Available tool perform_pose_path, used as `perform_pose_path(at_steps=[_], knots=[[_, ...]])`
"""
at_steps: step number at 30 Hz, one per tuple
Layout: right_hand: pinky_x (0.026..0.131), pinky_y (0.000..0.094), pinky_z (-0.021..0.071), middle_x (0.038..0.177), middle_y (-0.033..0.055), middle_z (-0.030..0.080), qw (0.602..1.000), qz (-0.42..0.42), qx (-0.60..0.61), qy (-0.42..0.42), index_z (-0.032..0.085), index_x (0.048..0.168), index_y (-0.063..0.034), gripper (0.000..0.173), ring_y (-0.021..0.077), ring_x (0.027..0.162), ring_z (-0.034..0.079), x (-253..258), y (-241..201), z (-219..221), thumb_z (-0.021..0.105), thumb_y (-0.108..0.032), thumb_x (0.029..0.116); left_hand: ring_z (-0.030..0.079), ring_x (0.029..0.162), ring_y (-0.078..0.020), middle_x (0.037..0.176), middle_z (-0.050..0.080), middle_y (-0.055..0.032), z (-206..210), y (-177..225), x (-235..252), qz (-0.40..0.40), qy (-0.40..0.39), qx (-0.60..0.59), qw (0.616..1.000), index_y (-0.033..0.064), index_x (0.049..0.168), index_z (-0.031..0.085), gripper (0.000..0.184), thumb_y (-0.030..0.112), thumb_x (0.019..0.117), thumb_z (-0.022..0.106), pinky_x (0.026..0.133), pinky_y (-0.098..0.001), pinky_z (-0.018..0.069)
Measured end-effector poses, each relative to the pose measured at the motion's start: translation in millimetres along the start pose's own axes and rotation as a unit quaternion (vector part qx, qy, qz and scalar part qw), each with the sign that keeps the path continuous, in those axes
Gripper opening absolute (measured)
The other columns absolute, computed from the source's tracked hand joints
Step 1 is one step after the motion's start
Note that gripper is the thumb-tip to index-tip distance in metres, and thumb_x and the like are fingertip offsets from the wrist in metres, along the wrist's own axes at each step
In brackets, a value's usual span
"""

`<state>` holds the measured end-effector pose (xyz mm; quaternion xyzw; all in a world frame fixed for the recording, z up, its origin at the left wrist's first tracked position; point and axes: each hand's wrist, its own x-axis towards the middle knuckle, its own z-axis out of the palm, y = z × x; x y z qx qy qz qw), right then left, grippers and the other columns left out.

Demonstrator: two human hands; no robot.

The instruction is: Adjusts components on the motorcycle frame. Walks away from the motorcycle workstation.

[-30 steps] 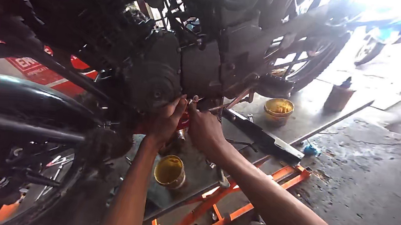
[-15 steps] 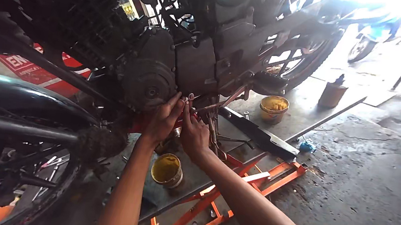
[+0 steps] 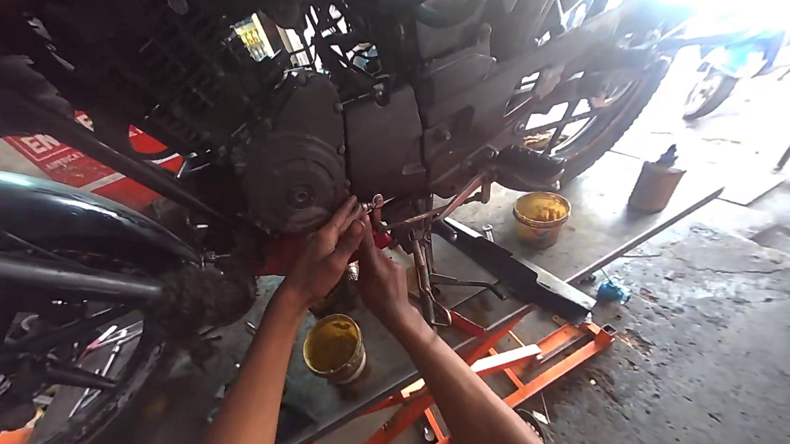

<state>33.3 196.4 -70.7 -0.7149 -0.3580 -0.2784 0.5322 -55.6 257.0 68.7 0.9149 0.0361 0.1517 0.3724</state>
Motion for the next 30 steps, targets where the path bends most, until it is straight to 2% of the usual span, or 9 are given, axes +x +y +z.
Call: perform_pose_path(at_steps=[4, 9, 11, 13, 15, 18, 21, 24, 30], knots=[[0.069, 0.0568, 0.0570, 0.085, 0.0166, 0.072, 0.985, 0.106, 0.052, -0.129, 0.037, 0.161, -0.0150, 0.060, 0.0353, 0.073, 0.070, 15.9, -34.5, -54.0, 0.052, -0.010, 0.1021, 0.049, 0.138, -0.0120, 0.162, 0.041, 0.0021, -1.9, 2.1, -0.8, -0.024, -0.013, -0.062, 0.998, 0.0168, 0.163, 0.027, 0.071, 0.059, 0.1063, 0.023, 0.102, -0.0360, 0.0464], [0.098, 0.0569, 0.0501, 0.123, 0.0210, 0.068, 0.924, 0.230, 0.136, -0.273, 0.033, 0.161, -0.0079, 0.054, 0.0350, 0.113, 0.066, 58.2, -69.5, -109.0, 0.043, -0.018, 0.1081, 0.045, 0.142, -0.0155, 0.158, 0.046, 0.0009, -0.4, -5.2, 8.1, -0.028, 0.000, -0.117, 0.993, 0.0158, 0.160, 0.034, 0.077, 0.066, 0.1037, 0.020, 0.111, -0.0410, 0.0413], [0.090, 0.0517, 0.0533, 0.126, 0.0201, 0.065, 0.896, 0.265, 0.203, -0.293, 0.037, 0.158, -0.0074, 0.052, 0.0301, 0.105, 0.067, 64.2, -75.2, -122.9, 0.044, -0.021, 0.1092, 0.046, 0.141, -0.0169, 0.157, 0.047, 0.0007, -0.9, -3.1, 8.5, -0.043, 0.004, -0.129, 0.991, 0.0155, 0.159, 0.035, 0.076, 0.066, 0.1039, 0.020, 0.113, -0.0434, 0.0401], [0.062, 0.0408, 0.0519, 0.110, 0.0164, 0.064, 0.875, 0.298, 0.259, -0.280, 0.046, 0.152, -0.0077, 0.045, 0.0221, 0.074, 0.061, 63.2, -76.5, -125.6, 0.044, -0.023, 0.1099, 0.049, 0.139, -0.0161, 0.156, 0.049, 0.0019, -0.9, 0.8, 6.8, -0.061, 0.012, -0.130, 0.990, 0.0166, 0.159, 0.038, 0.077, 0.067, 0.1034, 0.019, 0.109, -0.0427, 0.0443], [0.073, 0.0459, 0.0547, 0.110, 0.0172, 0.067, 0.902, 0.271, 0.197, -0.272, 0.051, 0.147, -0.0057, 0.040, 0.0263, 0.084, 0.066, 60.1, -70.8, -119.1, 0.043, -0.019, 0.1095, 0.052, 0.136, -0.0147, 0.155, 0.050, 0.0041, 0.6, 1.7, 7.2, -0.066, 0.017, -0.118, 0.991, 0.0190, 0.158, 0.039, 0.078, 0.069, 0.1027, 0.018, 0.101, -0.0413, 0.0481], [0.091, 0.0569, 0.0540, 0.110, 0.0213, 0.069, 0.941, 0.212, 0.077, -0.252, 0.040, 0.154, -0.0045, 0.049, 0.0375, 0.103, 0.069, 43.8, -64.0, -96.2, 0.045, -0.011, 0.1066, 0.059, 0.120, -0.0133, 0.154, 0.051, 0.0014, 3.6, -4.8, 8.0, -0.039, 0.022, -0.102, 0.994, 0.0153, 0.159, 0.038, 0.074, 0.063, 0.1051, 0.019, 0.086, -0.0340, 0.0505], [0.094, 0.0565, 0.0528, 0.112, 0.0217, 0.070, 0.943, 0.219, 0.090, -0.233, 0.035, 0.159, -0.0068, 0.055, 0.0382, 0.105, 0.068, 40.4, -66.8, -91.0, 0.047, -0.010, 0.1059, 0.054, 0.129, -0.0124, 0.156, 0.049, 0.0010, 3.5, -1.7, 7.6, -0.041, 0.020, -0.103, 0.994, 0.0152, 0.160, 0.036, 0.074, 0.063, 0.1052, 0.022, 0.096, -0.0348, 0.0479], [0.087, 0.0582, 0.0548, 0.107, 0.0197, 0.071, 0.955, 0.192, 0.040, -0.225, 0.031, 0.162, -0.0123, 0.061, 0.0391, 0.101, 0.070, 37.4, -66.0, -84.4, 0.048, -0.007, 0.1042, 0.046, 0.142, -0.0148, 0.159, 0.045, -0.0005, 4.0, 3.4, 4.0, -0.035, 0.019, -0.077, 0.996, 0.0135, 0.160, 0.034, 0.071, 0.059, 0.1067, 0.024, 0.109, -0.0400, 0.0430], [0.068, 0.0548, 0.0576, 0.099, 0.0175, 0.071, 0.981, 0.133, -0.037, -0.135, 0.022, 0.165, -0.0129, 0.078, 0.0378, 0.082, 0.071, 11.8, -40.8, -35.8, 0.060, -0.006, 0.0973, 0.052, 0.136, -0.0145, 0.156, 0.049, -0.0030, 7.7, -1.4, 3.7, -0.005, 0.024, -0.045, 0.999, 0.0121, 0.160, 0.034, 0.065, 0.051, 0.1074, 0.034, 0.105, -0.0403, 0.0473]])
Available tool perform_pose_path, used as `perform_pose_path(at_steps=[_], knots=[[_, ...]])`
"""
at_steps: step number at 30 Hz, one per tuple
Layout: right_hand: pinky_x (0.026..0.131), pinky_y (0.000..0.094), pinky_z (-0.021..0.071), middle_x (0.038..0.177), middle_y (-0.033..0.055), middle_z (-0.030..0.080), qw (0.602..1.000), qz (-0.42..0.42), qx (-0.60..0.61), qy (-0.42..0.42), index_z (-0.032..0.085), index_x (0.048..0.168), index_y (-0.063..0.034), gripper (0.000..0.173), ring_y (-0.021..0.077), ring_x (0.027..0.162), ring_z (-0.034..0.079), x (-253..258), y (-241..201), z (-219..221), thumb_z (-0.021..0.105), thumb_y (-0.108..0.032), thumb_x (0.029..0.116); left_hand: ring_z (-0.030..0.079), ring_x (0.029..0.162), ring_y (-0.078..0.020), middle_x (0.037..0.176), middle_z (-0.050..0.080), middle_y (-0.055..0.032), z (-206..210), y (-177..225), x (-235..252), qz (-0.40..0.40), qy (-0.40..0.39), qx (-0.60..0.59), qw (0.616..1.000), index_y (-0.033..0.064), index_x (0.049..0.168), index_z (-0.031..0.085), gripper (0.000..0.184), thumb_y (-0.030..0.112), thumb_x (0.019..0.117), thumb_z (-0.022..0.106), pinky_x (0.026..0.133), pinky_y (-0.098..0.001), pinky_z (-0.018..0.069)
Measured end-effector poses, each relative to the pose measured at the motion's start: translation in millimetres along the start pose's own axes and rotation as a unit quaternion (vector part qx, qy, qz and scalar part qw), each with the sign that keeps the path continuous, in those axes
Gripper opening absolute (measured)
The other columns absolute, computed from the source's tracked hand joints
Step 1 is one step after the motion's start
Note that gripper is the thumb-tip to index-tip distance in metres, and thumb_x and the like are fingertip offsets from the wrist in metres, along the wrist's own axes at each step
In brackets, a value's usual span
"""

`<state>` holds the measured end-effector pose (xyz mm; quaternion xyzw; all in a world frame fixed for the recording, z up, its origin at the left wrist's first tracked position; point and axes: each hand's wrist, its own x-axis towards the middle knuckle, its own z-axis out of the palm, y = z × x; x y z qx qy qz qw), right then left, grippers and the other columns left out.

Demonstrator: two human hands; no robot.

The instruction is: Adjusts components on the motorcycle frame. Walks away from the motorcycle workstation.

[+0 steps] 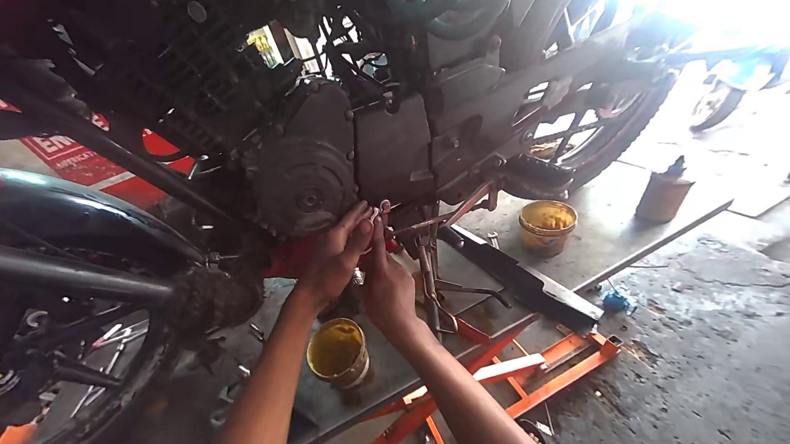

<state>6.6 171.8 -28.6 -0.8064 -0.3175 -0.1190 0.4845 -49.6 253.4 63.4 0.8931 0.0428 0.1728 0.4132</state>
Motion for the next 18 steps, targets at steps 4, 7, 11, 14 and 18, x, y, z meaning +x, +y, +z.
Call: perform_pose_path(at_steps=[4, 7, 11, 14, 18], knots=[[0.065, 0.0538, 0.0583, 0.101, 0.0167, 0.071, 0.999, -0.023, -0.034, -0.017, 0.022, 0.163, -0.0093, 0.075, 0.0363, 0.077, 0.072, 2.1, 5.2, 0.0, 0.058, -0.008, 0.0983, 0.058, 0.130, -0.0163, 0.156, 0.049, -0.0054, 2.0, -2.9, 0.7, 0.008, 0.001, 0.033, 0.999, 0.0114, 0.160, 0.034, 0.065, 0.047, 0.1060, 0.044, 0.108, -0.0411, 0.0470], [0.066, 0.0547, 0.0583, 0.105, 0.0173, 0.071, 0.999, -0.015, -0.047, -0.017, 0.023, 0.163, -0.0095, 0.073, 0.0367, 0.078, 0.072, 6.3, 12.0, 12.8, 0.058, -0.009, 0.0986, 0.058, 0.129, -0.0178, 0.155, 0.050, -0.0057, 2.9, -4.1, 1.8, 0.013, 0.004, 0.038, 0.999, 0.0107, 0.159, 0.035, 0.061, 0.042, 0.1071, 0.044, 0.104, -0.0422, 0.0494], [0.060, 0.0551, 0.0577, 0.091, 0.0184, 0.073, 0.994, -0.055, -0.015, 0.095, 0.037, 0.157, -0.0010, 0.073, 0.0375, 0.070, 0.072, 14.0, 25.0, 47.2, 0.067, -0.009, 0.0907, 0.060, 0.125, -0.0165, 0.153, 0.052, -0.0050, 3.2, -4.3, 2.5, 0.015, 0.006, 0.050, 0.999, 0.0114, 0.159, 0.035, 0.062, 0.042, 0.1065, 0.045, 0.102, -0.0415, 0.0505], [0.061, 0.0557, 0.0581, 0.086, 0.0178, 0.073, 0.992, -0.065, 0.020, 0.106, 0.039, 0.156, -0.0021, 0.069, 0.0380, 0.069, 0.072, 15.1, 29.3, 49.3, 0.065, -0.008, 0.0925, 0.061, 0.125, -0.0166, 0.153, 0.052, -0.0044, 3.3, -8.1, 3.2, 0.021, 0.005, 0.053, 0.998, 0.0124, 0.159, 0.036, 0.061, 0.041, 0.1064, 0.046, 0.102, -0.0418, 0.0508], [0.055, 0.0536, 0.0571, 0.080, 0.0132, 0.072, 0.989, -0.098, 0.063, 0.087, 0.036, 0.159, -0.0099, 0.066, 0.0331, 0.062, 0.069, 5.4, 34.1, 33.5, 0.059, -0.008, 0.0971, 0.060, 0.127, -0.0158, 0.151, 0.054, -0.0064, 0.6, -8.7, 2.7, 0.029, 0.014, 0.043, 0.999, 0.0098, 0.158, 0.036, 0.062, 0.041, 0.1063, 0.047, 0.104, -0.0387, 0.0503]])
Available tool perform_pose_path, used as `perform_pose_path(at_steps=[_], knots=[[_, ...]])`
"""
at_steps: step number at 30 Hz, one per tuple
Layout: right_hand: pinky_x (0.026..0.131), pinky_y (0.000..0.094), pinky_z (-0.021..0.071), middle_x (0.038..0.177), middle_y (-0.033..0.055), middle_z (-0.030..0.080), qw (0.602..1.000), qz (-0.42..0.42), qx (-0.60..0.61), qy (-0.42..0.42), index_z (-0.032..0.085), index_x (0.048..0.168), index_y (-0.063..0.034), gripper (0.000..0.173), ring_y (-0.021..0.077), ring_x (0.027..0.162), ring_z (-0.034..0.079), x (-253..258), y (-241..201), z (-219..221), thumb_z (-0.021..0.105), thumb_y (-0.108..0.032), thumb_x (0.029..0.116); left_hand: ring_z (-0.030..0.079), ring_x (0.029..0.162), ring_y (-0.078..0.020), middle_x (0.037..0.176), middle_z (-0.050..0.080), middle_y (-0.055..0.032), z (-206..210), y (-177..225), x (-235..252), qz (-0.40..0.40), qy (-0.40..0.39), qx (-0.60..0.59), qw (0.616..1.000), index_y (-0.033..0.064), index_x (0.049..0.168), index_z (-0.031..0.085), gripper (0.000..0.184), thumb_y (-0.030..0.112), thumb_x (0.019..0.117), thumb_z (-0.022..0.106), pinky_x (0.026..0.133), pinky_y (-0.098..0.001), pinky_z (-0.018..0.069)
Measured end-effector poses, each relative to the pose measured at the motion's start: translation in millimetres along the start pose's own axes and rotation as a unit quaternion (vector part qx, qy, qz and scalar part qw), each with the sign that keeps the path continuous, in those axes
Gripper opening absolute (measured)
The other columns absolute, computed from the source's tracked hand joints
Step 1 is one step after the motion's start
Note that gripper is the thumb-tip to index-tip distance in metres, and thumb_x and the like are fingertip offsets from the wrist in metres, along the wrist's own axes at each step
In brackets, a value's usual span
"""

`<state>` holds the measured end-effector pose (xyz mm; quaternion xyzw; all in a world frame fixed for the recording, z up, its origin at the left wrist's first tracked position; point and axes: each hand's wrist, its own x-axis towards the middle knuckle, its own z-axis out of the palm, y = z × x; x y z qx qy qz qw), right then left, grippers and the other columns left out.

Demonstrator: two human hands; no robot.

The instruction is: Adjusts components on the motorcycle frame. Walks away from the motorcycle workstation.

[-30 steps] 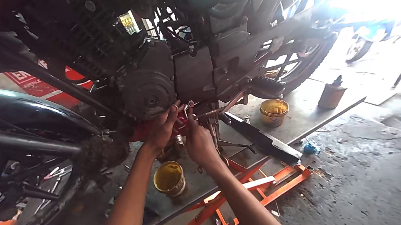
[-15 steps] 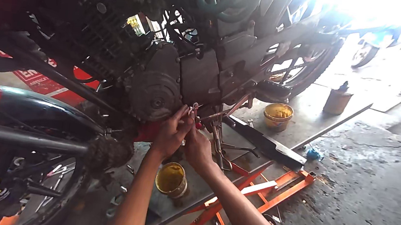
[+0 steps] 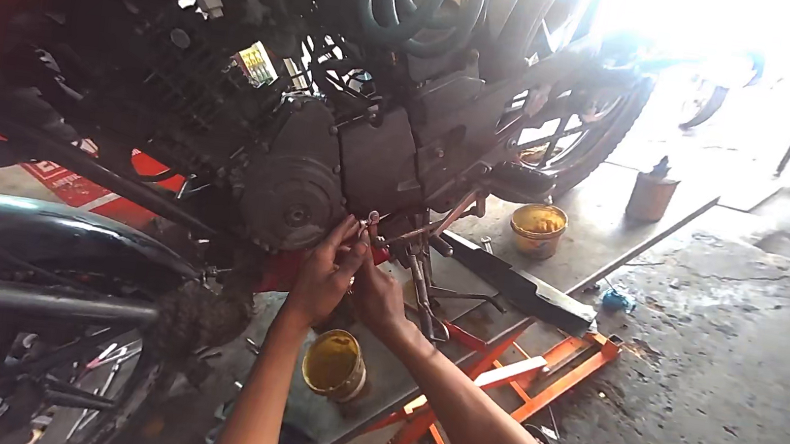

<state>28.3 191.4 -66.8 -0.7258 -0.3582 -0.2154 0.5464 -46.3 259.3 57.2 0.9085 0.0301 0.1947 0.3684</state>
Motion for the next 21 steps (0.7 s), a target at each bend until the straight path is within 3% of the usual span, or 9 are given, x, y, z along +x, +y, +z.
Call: perform_pose_path(at_steps=[2, 6, 9, 12, 14, 17, 21], knots=[[0.053, 0.0516, 0.0563, 0.076, 0.0099, 0.069, 1.000, 0.001, 0.011, -0.020, 0.032, 0.162, -0.0133, 0.071, 0.0296, 0.059, 0.067, -6.5, -5.3, -12.1, 0.060, -0.011, 0.0967, 0.060, 0.126, -0.0181, 0.148, 0.057, -0.0068, -4.1, 0.0, -2.3, -0.006, 0.002, -0.002, 1.000, 0.0096, 0.158, 0.037, 0.059, 0.038, 0.1067, 0.045, 0.102, -0.0407, 0.0505], [0.057, 0.0548, 0.0547, 0.073, 0.0124, 0.067, 0.992, 0.088, 0.060, -0.073, 0.030, 0.163, -0.0192, 0.070, 0.0325, 0.062, 0.066, 1.5, -32.8, -39.8, 0.058, -0.013, 0.0991, 0.061, 0.125, -0.0155, 0.150, 0.055, -0.0057, -5.2, -2.1, -1.2, -0.018, 0.000, -0.022, 1.000, 0.0102, 0.157, 0.037, 0.057, 0.037, 0.1076, 0.040, 0.102, -0.0382, 0.0514], [0.075, 0.0600, 0.0556, 0.096, 0.0203, 0.072, 0.966, 0.186, 0.113, -0.143, 0.030, 0.164, -0.0203, 0.065, 0.0381, 0.084, 0.070, 23.8, -57.2, -64.7, 0.054, -0.014, 0.1032, 0.056, 0.132, -0.0132, 0.151, 0.054, -0.0057, -2.7, 3.2, 2.7, -0.024, 0.011, -0.047, 0.999, 0.0084, 0.156, 0.040, 0.055, 0.036, 0.1089, 0.038, 0.110, -0.0364, 0.0460], [0.082, 0.0571, 0.0550, 0.108, 0.0217, 0.069, 0.932, 0.240, 0.167, -0.212, 0.023, 0.164, -0.0113, 0.064, 0.0368, 0.095, 0.069, 38.7, -84.1, -94.0, 0.050, -0.020, 0.1065, 0.052, 0.137, -0.0117, 0.150, 0.056, -0.0023, -2.7, 5.0, 2.6, -0.026, 0.025, -0.020, 0.999, 0.0105, 0.155, 0.044, 0.058, 0.044, 0.1079, 0.036, 0.114, -0.0375, 0.0424], [0.078, 0.0520, 0.0557, 0.112, 0.0213, 0.067, 0.896, 0.273, 0.261, -0.232, 0.017, 0.165, -0.0108, 0.068, 0.0324, 0.092, 0.067, 42.6, -91.7, -107.7, 0.050, -0.021, 0.1065, 0.053, 0.135, -0.0107, 0.153, 0.053, 0.0026, -4.5, 6.6, -0.8, -0.031, 0.013, -0.004, 0.999, 0.0162, 0.157, 0.041, 0.061, 0.051, 0.1075, 0.034, 0.109, -0.0388, 0.0458], [0.067, 0.0398, 0.0588, 0.104, 0.0123, 0.067, 0.877, 0.264, 0.325, -0.236, 0.017, 0.163, -0.0115, 0.067, 0.0207, 0.077, 0.067, 39.3, -75.7, -97.7, 0.050, -0.023, 0.1063, 0.054, 0.134, -0.0072, 0.152, 0.054, 0.0046, -2.7, 4.4, 1.3, -0.029, 0.010, 0.019, 0.999, 0.0171, 0.159, 0.037, 0.072, 0.062, 0.1040, 0.030, 0.109, -0.0344, 0.0476], [0.095, 0.0461, 0.0552, 0.122, 0.0149, 0.066, 0.892, 0.239, 0.303, -0.236, 0.026, 0.161, -0.0055, 0.063, 0.0233, 0.108, 0.067, 28.4, -54.9, -88.2, 0.050, -0.025, 0.1059, 0.063, 0.123, -0.0090, 0.142, 0.062, -0.0008, 0.7, 0.0, 7.5, -0.026, 0.027, 0.041, 0.998, 0.0113, 0.155, 0.044, 0.086, 0.075, 0.0975, 0.032, 0.097, -0.0319, 0.0564]])
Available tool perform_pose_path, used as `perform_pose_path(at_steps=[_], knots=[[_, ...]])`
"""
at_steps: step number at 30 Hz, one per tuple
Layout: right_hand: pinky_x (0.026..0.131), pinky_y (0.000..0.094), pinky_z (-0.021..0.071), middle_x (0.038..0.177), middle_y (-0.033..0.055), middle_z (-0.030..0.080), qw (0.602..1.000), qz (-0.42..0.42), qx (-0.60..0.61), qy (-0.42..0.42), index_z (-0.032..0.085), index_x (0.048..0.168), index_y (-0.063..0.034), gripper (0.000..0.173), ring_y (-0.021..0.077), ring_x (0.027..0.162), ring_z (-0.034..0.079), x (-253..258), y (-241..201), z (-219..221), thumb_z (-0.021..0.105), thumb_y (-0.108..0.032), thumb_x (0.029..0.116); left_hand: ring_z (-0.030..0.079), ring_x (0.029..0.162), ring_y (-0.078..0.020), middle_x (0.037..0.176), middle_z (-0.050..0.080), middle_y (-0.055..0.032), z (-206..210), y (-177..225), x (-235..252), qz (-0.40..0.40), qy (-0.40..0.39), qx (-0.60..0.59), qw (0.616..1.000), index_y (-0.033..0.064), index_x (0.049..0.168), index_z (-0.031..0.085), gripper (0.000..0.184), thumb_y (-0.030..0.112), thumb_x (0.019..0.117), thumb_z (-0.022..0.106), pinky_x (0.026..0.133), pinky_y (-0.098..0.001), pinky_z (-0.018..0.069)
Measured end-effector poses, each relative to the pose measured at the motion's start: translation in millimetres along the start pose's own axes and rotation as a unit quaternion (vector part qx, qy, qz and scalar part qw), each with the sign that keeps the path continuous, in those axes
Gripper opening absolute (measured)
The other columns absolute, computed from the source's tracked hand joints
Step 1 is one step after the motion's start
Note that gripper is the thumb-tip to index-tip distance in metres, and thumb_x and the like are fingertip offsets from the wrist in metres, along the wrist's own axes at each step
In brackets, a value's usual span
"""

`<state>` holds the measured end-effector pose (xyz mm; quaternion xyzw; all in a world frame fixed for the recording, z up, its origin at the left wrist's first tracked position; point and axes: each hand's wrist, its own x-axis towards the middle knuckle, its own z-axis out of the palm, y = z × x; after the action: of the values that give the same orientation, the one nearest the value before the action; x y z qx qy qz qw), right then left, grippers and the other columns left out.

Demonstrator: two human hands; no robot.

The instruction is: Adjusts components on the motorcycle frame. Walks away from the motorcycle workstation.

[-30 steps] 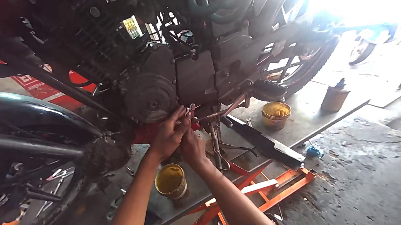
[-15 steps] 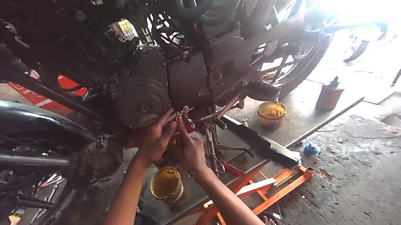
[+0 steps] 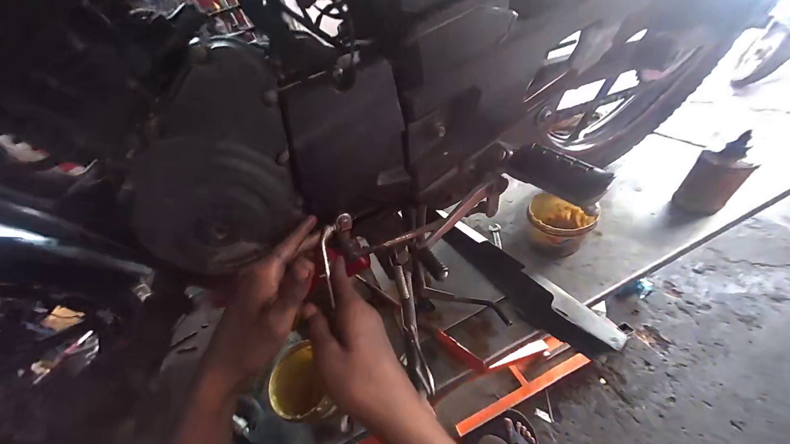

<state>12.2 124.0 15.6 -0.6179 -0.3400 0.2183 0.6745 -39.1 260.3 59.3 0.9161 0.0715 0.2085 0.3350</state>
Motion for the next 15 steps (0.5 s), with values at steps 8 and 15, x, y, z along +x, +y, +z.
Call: perform_pose_path(at_steps=[8, 15], knots=[[0.094, 0.0371, 0.0566, 0.140, 0.0217, 0.058, 0.980, 0.038, 0.174, -0.089, 0.016, 0.160, 0.0087, 0.072, 0.0194, 0.108, 0.068, 0.7, -46.1, -31.8, 0.054, -0.008, 0.1008, 0.063, 0.125, -0.0252, 0.144, 0.059, -0.0112, -2.6, 3.8, -2.0, -0.082, 0.011, -0.156, 0.984, 0.0027, 0.152, 0.045, 0.109, 0.087, 0.0832, 0.041, 0.092, -0.0391, 0.0594], [0.058, 0.0479, 0.0579, 0.080, 0.0113, 0.070, 0.995, -0.013, 0.088, -0.050, 0.045, 0.149, 0.0057, 0.052, 0.0251, 0.064, 0.068, -11.9, 21.0, -15.8, 0.047, -0.027, 0.1090, 0.065, 0.122, -0.0237, 0.137, 0.065, -0.0111, 14.1, 16.4, 4.4, -0.053, 0.040, -0.032, 0.997, -0.0006, 0.147, 0.050, 0.101, 0.082, 0.0905, 0.034, 0.103, -0.0407, 0.0543]])
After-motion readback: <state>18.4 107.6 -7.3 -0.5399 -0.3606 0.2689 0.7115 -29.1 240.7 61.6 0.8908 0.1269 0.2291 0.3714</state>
